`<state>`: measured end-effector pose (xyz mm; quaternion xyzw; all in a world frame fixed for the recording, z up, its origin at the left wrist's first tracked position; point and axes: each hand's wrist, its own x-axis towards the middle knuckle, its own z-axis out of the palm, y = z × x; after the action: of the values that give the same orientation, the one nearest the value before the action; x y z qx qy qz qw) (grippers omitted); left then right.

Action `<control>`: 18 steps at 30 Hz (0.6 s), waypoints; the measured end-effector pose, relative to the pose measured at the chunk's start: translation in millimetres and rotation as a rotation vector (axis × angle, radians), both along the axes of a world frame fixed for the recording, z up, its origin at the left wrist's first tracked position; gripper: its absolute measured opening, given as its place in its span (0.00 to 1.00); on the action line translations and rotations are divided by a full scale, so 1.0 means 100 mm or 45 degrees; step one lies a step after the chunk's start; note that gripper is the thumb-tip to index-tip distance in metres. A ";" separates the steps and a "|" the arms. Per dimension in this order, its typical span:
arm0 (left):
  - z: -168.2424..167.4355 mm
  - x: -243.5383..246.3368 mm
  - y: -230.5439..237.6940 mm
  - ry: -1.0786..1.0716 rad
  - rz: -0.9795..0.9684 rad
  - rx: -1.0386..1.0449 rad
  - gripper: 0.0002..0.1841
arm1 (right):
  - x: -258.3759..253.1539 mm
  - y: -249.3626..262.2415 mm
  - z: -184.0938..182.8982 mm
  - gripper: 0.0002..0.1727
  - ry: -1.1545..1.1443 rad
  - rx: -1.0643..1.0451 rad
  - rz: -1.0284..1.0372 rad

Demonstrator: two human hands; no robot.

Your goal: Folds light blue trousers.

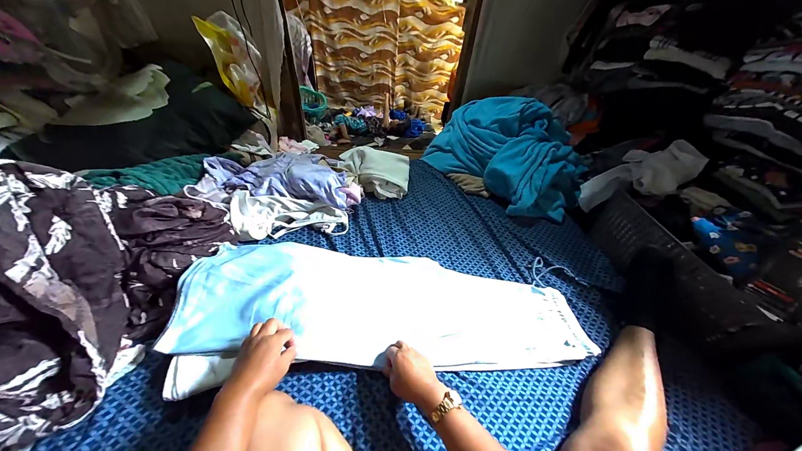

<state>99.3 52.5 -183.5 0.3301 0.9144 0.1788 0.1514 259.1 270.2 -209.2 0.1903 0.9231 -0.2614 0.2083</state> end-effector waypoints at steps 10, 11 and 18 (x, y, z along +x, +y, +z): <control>-0.08 -0.04 0.00 0.056 -0.018 0.056 0.12 | 0.19 0.07 -0.19 0.16 0.228 0.049 0.067; -0.09 -0.04 0.00 0.069 -0.020 0.061 0.12 | 0.23 0.10 -0.21 0.17 0.278 0.029 0.032; -0.14 -0.06 -0.01 0.127 -0.038 0.082 0.11 | 0.56 0.65 -0.06 0.16 0.250 0.029 -0.287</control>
<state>93.8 51.3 -197.7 0.3570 0.9095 0.1891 0.0977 314.9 335.5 -215.6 0.2688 0.9146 -0.2901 0.0842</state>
